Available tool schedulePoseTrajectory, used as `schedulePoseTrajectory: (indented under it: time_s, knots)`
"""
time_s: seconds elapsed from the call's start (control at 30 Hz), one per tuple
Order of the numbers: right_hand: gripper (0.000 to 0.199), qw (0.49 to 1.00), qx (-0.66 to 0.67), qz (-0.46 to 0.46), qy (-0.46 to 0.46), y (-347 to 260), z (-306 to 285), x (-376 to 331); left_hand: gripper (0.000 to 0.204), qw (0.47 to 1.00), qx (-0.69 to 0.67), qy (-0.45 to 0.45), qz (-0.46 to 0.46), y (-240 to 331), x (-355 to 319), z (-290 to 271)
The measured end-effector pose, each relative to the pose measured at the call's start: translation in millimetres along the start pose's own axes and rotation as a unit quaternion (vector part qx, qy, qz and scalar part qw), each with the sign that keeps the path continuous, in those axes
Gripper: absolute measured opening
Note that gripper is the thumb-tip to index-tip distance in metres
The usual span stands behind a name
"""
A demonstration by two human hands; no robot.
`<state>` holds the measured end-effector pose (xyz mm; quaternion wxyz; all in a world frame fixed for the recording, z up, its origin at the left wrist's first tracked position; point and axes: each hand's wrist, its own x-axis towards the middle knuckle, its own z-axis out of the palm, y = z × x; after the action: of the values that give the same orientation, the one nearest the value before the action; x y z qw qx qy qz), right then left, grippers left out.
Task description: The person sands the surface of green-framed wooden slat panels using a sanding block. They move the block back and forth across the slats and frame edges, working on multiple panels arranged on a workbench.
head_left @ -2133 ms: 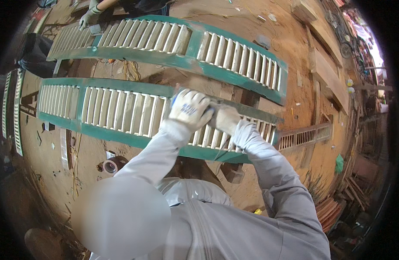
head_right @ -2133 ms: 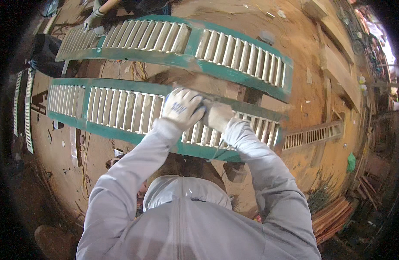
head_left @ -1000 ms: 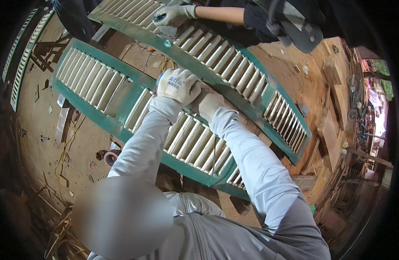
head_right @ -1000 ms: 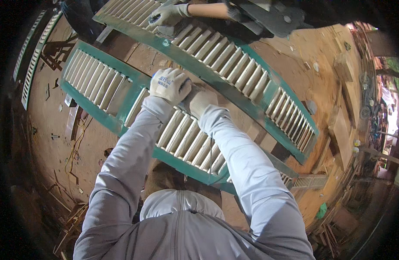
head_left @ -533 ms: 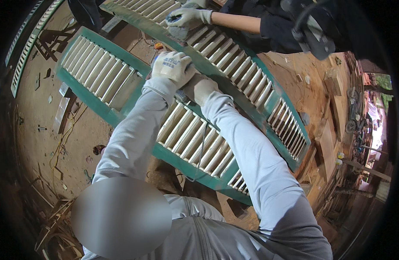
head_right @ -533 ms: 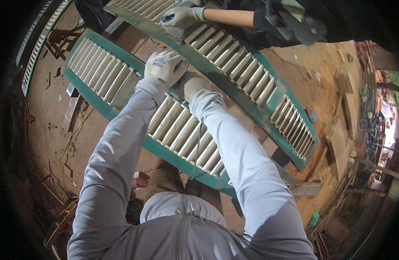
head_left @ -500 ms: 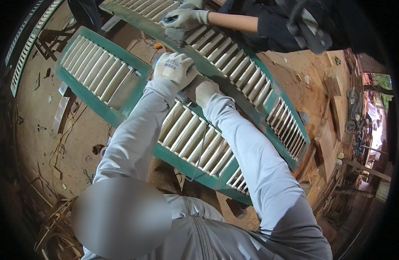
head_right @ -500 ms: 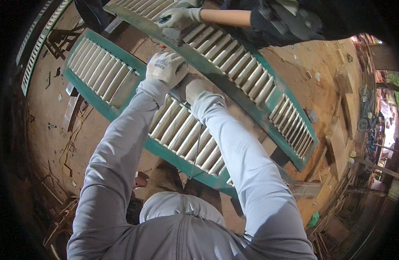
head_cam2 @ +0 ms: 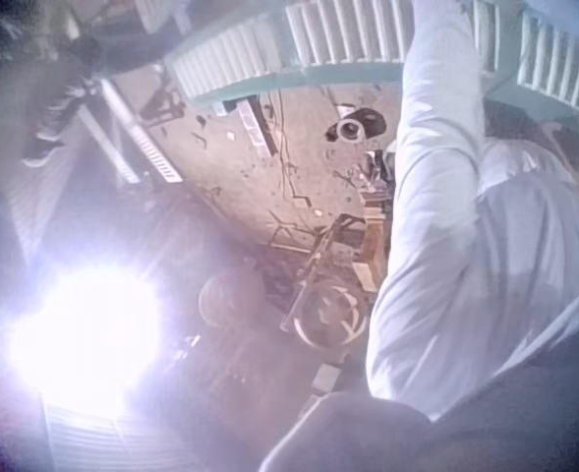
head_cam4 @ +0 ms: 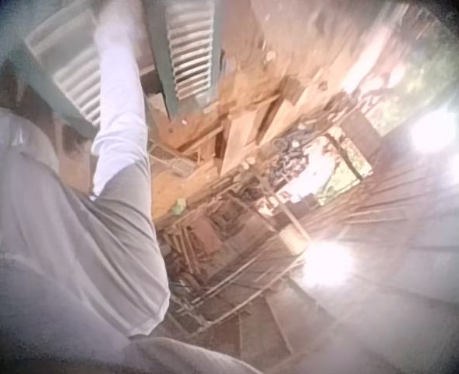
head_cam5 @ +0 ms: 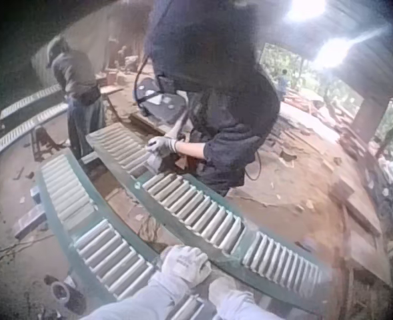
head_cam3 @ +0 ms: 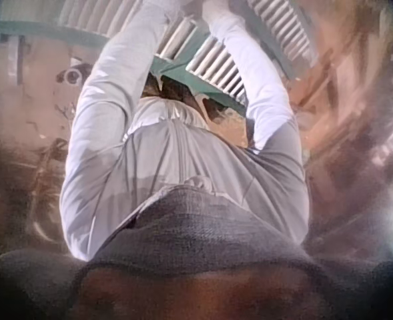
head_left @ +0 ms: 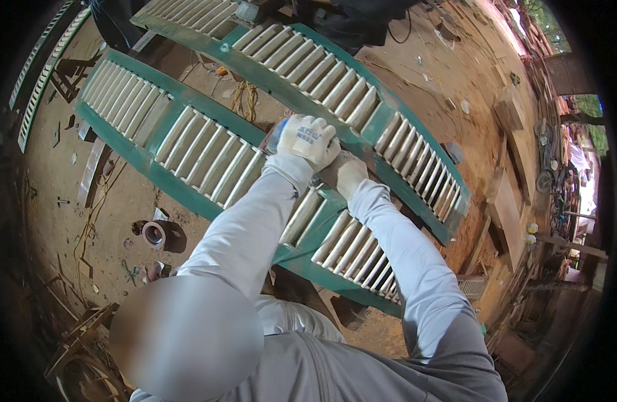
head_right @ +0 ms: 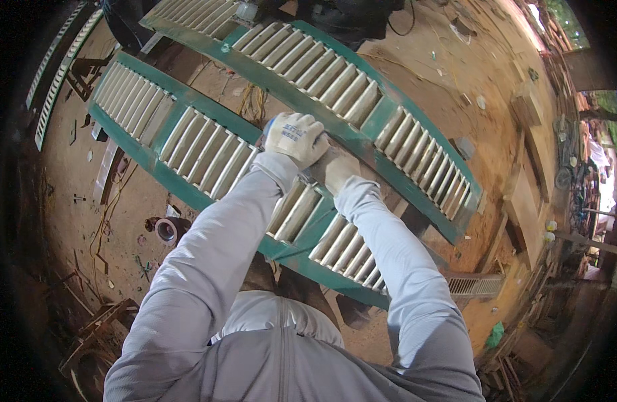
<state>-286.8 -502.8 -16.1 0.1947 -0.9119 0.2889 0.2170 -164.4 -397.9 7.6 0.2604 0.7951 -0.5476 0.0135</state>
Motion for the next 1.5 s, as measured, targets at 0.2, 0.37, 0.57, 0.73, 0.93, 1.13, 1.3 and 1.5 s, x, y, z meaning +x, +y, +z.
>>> schedulePoseTrajectory:
  time_s: [0.2, 0.37, 0.57, 0.73, 0.93, 1.13, 1.3, 1.5]
  knots:
    - [0.063, 0.999, 0.003, 0.021, 0.039, 69.3, 4.8, -76.9, 0.024, 0.999, -0.015, -0.029, 0.015, 94.1, -11.6, 42.9]
    - [0.061, 0.997, -0.052, -0.005, 0.055, 107.1, 6.5, -103.0, 0.024, 0.998, -0.044, -0.010, 0.036, 130.9, -17.0, 62.3]
    - [0.063, 0.998, -0.022, 0.006, 0.066, 82.6, 9.2, -82.9, 0.022, 1.000, -0.022, -0.006, 0.013, 100.1, -17.5, 45.0]
    - [0.051, 0.994, -0.062, -0.040, 0.084, 27.9, 9.7, -25.7, 0.023, 1.000, -0.008, -0.008, -0.002, 33.8, -10.4, 15.3]
    - [0.040, 0.996, -0.065, -0.023, 0.061, -52.3, -4.8, 30.5, 0.024, 0.999, 0.015, 0.000, -0.048, -53.6, -2.8, -23.8]
    - [0.028, 0.990, -0.119, -0.042, 0.058, -109.7, -14.5, 89.5, 0.029, 0.997, 0.040, 0.011, -0.066, -125.4, 9.1, -52.7]
    - [0.026, 0.991, -0.066, -0.060, 0.099, -176.5, -40.8, 114.8, 0.030, 0.994, 0.061, 0.009, -0.095, -177.8, 17.5, -77.7]
    - [0.033, 0.979, -0.150, -0.114, 0.080, -208.3, -28.5, 172.5, 0.032, 0.988, 0.089, 0.030, -0.124, -232.5, 19.7, -100.3]
